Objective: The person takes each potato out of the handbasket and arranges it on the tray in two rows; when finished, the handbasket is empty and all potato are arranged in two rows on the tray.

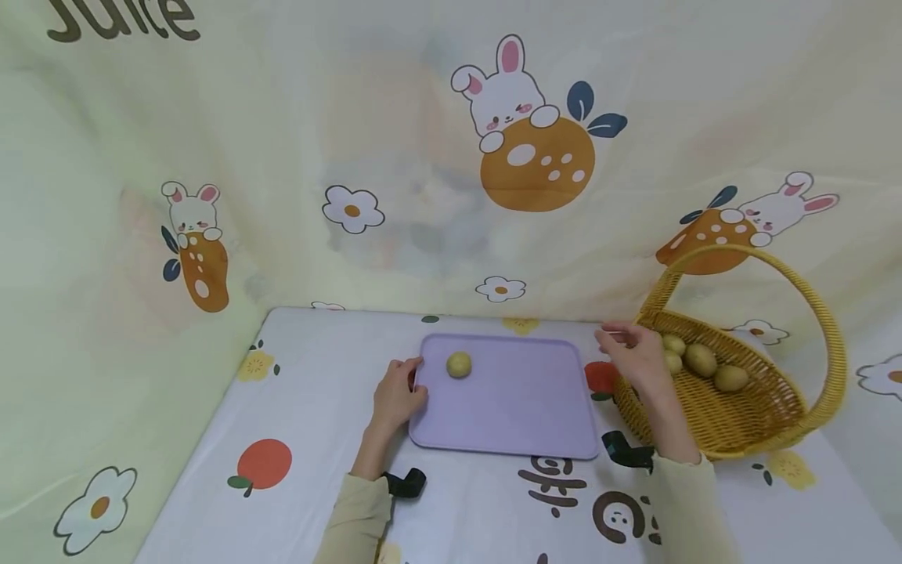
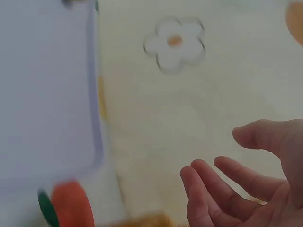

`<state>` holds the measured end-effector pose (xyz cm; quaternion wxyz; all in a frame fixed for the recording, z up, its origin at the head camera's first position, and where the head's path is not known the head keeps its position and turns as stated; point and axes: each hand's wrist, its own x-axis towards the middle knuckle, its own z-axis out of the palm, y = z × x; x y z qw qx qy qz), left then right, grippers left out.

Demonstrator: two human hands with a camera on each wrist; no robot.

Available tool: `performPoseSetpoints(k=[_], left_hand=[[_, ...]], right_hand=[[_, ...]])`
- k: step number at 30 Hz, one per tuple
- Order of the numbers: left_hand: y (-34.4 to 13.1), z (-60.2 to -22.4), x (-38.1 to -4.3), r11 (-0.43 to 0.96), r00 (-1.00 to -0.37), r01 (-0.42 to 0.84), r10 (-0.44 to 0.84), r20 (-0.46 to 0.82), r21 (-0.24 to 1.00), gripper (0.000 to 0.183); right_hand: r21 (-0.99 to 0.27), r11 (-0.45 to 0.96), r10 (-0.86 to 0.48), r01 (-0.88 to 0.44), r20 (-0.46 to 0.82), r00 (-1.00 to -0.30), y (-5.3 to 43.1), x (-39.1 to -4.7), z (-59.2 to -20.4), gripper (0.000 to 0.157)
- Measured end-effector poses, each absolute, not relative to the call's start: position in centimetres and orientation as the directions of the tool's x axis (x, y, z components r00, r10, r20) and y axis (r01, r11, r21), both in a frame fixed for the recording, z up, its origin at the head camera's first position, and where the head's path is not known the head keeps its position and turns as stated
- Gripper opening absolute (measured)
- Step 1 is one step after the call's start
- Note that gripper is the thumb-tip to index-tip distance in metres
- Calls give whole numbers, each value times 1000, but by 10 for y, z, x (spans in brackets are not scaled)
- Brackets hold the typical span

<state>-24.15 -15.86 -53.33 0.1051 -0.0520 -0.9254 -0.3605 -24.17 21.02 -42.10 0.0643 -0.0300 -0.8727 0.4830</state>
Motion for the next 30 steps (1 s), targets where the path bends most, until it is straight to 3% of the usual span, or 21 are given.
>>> performPoseSetpoints(k=[8,22,30], left_hand=[[-156,-532,-242,730,-972,178,27,232,660,52],[-158,-536,-239,723,-971,166,0,240,671,52],[-159,-537,-241,718,-972,170,9,235,675,53]], right_hand=[[-794,590,206,145,-26,-978,260,-231,-434,52],[-643,761,88,88,-32,-996,291,-227,-463,41],[-644,758,8,108,-156,-988,303,-233,-450,45]])
